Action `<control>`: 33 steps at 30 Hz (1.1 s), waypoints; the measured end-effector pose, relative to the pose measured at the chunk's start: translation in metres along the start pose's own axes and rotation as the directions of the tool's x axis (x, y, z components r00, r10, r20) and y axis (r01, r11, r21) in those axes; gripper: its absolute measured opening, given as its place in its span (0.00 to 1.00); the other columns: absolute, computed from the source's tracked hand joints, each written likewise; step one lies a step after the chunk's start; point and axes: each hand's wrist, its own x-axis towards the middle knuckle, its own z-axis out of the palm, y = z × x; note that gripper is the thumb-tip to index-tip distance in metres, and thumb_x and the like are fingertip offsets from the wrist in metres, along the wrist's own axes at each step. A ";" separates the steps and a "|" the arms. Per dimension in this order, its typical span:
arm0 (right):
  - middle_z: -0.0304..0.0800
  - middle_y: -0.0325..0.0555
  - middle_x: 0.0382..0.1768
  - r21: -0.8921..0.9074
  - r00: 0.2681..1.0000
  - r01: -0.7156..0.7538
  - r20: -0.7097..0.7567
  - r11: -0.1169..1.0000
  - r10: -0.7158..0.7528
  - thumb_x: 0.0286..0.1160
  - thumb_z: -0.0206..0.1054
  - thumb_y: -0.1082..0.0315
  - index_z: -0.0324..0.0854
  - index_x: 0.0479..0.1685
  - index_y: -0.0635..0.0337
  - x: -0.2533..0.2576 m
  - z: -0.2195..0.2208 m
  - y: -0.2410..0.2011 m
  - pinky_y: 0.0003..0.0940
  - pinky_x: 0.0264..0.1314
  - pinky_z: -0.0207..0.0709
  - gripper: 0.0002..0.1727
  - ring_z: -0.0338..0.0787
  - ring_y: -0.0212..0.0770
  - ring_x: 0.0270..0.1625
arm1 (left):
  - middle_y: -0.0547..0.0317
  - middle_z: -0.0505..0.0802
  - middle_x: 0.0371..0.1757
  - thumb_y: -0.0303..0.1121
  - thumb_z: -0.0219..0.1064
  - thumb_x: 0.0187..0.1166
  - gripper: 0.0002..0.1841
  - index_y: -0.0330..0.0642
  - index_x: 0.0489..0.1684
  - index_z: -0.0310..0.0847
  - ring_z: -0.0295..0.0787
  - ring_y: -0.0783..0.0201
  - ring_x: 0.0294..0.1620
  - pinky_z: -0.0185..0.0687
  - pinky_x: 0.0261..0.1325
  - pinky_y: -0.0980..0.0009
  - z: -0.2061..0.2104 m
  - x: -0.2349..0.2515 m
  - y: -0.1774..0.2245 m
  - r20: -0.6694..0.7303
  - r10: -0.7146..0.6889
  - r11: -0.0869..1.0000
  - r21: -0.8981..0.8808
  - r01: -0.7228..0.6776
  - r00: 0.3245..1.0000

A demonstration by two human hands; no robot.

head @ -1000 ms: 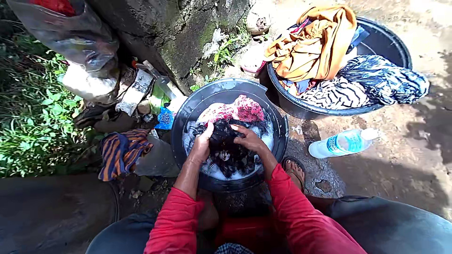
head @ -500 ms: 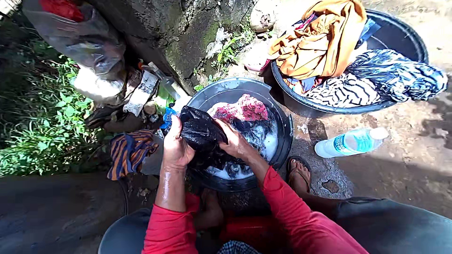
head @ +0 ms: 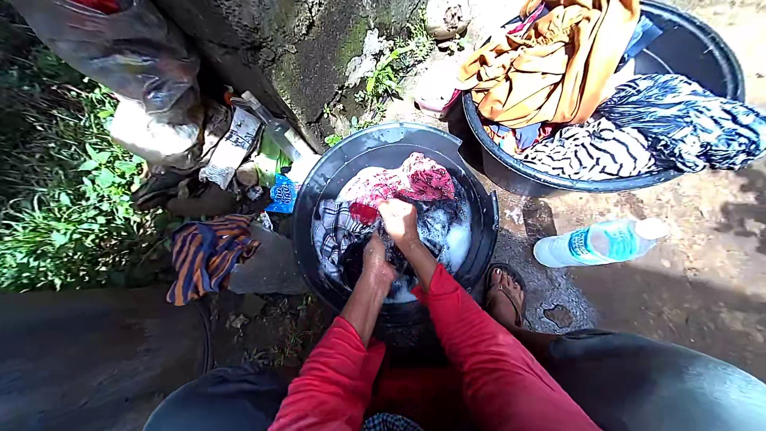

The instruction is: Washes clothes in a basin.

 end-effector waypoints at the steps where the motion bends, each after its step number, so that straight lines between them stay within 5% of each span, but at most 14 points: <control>1: 0.77 0.52 0.19 -0.038 0.998 -0.060 0.015 0.997 0.061 0.81 0.63 0.67 0.75 0.17 0.68 0.003 -0.008 0.008 0.47 0.30 0.73 0.20 0.78 0.47 0.25 | 0.49 0.89 0.51 0.51 0.45 0.93 0.23 0.44 0.66 0.76 0.87 0.56 0.51 0.85 0.51 0.52 0.003 0.000 -0.003 -0.017 0.011 1.000 -0.022 -0.012 1.000; 3: 0.73 0.49 0.17 -0.016 0.995 -0.090 0.042 0.996 0.091 0.75 0.63 0.72 0.72 0.16 0.65 -0.013 -0.007 0.001 0.45 0.25 0.70 0.16 0.75 0.44 0.22 | 0.51 0.88 0.47 0.42 0.46 0.94 0.18 0.40 0.61 0.77 0.86 0.59 0.47 0.84 0.48 0.58 -0.004 0.004 -0.007 0.005 0.091 0.996 -0.012 -0.091 0.996; 6: 0.68 0.33 0.09 0.170 0.997 -0.020 0.074 0.985 0.007 0.61 0.67 0.76 0.67 0.05 0.58 -0.044 0.014 -0.036 0.27 0.21 0.63 0.19 0.68 0.26 0.15 | 0.49 0.82 0.73 0.35 0.38 0.97 0.23 0.34 0.84 0.60 0.81 0.67 0.69 0.77 0.72 0.70 -0.041 -0.007 0.005 0.311 0.115 0.949 0.248 -0.197 0.943; 9: 0.68 0.40 0.14 -0.043 0.989 -0.146 -0.031 0.988 0.144 0.81 0.61 0.64 0.66 0.10 0.60 -0.011 -0.017 -0.002 0.36 0.26 0.64 0.25 0.68 0.34 0.20 | 0.53 0.91 0.52 0.57 0.45 0.92 0.26 0.47 0.67 0.77 0.89 0.59 0.50 0.87 0.49 0.57 -0.027 -0.018 0.010 0.186 0.040 0.997 -0.074 -0.026 0.982; 11: 0.72 0.46 0.18 -0.083 0.928 -0.370 -0.081 0.925 0.364 0.90 0.57 0.51 0.72 0.14 0.65 0.021 -0.044 0.021 0.48 0.37 0.70 0.32 0.74 0.42 0.27 | 0.56 0.94 0.48 0.63 0.41 0.89 0.30 0.50 0.61 0.80 0.93 0.59 0.49 0.91 0.48 0.54 -0.038 -0.039 0.039 0.240 0.126 0.967 -0.248 -0.064 0.963; 13: 0.87 0.58 0.38 0.013 0.881 -0.473 0.032 0.881 0.472 0.91 0.54 0.46 0.85 0.38 0.72 0.043 -0.057 0.018 0.53 0.58 0.76 0.33 0.85 0.48 0.47 | 0.58 0.90 0.66 0.75 0.33 0.80 0.41 0.57 0.77 0.72 0.86 0.58 0.68 0.85 0.67 0.48 -0.072 -0.018 0.053 0.306 0.346 0.892 -0.401 -0.210 0.887; 15: 0.85 0.62 0.61 0.053 0.890 -0.431 0.189 0.901 0.415 0.94 0.47 0.48 0.77 0.67 0.70 0.049 -0.058 0.013 0.51 0.68 0.78 0.30 0.86 0.49 0.63 | 0.59 0.86 0.73 0.83 0.29 0.71 0.50 0.61 0.84 0.66 0.82 0.56 0.74 0.81 0.71 0.45 -0.099 0.028 0.031 0.272 0.323 0.922 -0.308 -0.236 0.906; 18: 0.83 0.59 0.68 0.081 0.902 -0.254 0.380 0.964 0.205 0.92 0.49 0.51 0.73 0.75 0.66 0.038 -0.057 0.029 0.47 0.66 0.78 0.28 0.83 0.46 0.66 | 0.50 0.86 0.69 0.70 0.37 0.85 0.39 0.50 0.83 0.62 0.84 0.55 0.68 0.82 0.66 0.48 -0.104 0.055 0.000 0.331 0.059 0.998 -0.035 -0.050 0.942; 23: 0.62 0.59 0.88 -0.096 0.622 -0.293 0.736 0.951 0.266 0.72 0.76 0.53 0.57 0.93 0.55 -0.003 -0.033 0.066 0.54 0.88 0.63 0.48 0.68 0.53 0.87 | 0.57 0.93 0.45 0.36 0.48 0.88 0.14 0.45 0.59 0.77 0.92 0.64 0.47 0.90 0.53 0.63 -0.102 0.043 0.015 0.371 0.073 0.997 -0.038 -0.063 0.926; 25: 0.88 0.58 0.65 -0.086 0.728 -0.329 0.612 0.941 0.310 0.76 0.75 0.61 0.81 0.71 0.64 -0.009 -0.023 0.058 0.50 0.73 0.77 0.26 0.87 0.48 0.66 | 0.55 0.92 0.44 0.28 0.55 0.87 0.09 0.40 0.58 0.77 0.91 0.64 0.43 0.88 0.50 0.66 -0.099 0.030 0.035 0.231 0.098 0.989 0.089 -0.121 0.968; 27: 0.83 0.45 0.31 0.072 0.860 -0.344 0.425 0.936 0.283 0.83 0.68 0.65 0.85 0.43 0.66 -0.006 -0.019 0.041 0.34 0.39 0.75 0.11 0.78 0.33 0.31 | 0.54 0.90 0.46 0.24 0.58 0.84 0.12 0.39 0.62 0.74 0.89 0.64 0.44 0.87 0.51 0.66 -0.103 0.020 0.049 0.175 0.135 0.970 0.179 -0.167 0.975; 28: 0.79 0.39 0.28 0.170 0.892 -0.353 0.357 0.920 0.276 0.85 0.65 0.63 0.83 0.40 0.63 -0.001 -0.021 0.030 0.29 0.33 0.72 0.11 0.74 0.28 0.28 | 0.55 0.90 0.47 0.23 0.58 0.85 0.13 0.39 0.64 0.73 0.89 0.65 0.45 0.87 0.51 0.67 -0.108 0.014 0.054 0.182 0.161 0.962 0.189 -0.195 0.970; 30: 0.83 0.35 0.32 0.279 0.924 -0.336 0.282 0.900 0.258 0.86 0.63 0.59 0.83 0.44 0.59 0.013 -0.030 0.005 0.29 0.42 0.78 0.12 0.80 0.25 0.34 | 0.59 0.92 0.45 0.23 0.57 0.85 0.12 0.41 0.62 0.75 0.91 0.68 0.44 0.89 0.50 0.68 -0.118 0.001 0.065 0.218 0.217 0.949 0.179 -0.258 0.951; 33: 0.86 0.38 0.31 0.158 0.972 -0.105 0.227 0.982 0.068 0.80 0.67 0.65 0.85 0.33 0.62 0.041 -0.055 -0.025 0.32 0.48 0.78 0.11 0.83 0.27 0.37 | 0.61 0.95 0.41 0.19 0.55 0.81 0.12 0.44 0.54 0.79 0.93 0.69 0.41 0.91 0.47 0.69 -0.122 -0.020 0.078 0.326 0.315 0.942 0.011 -0.336 0.891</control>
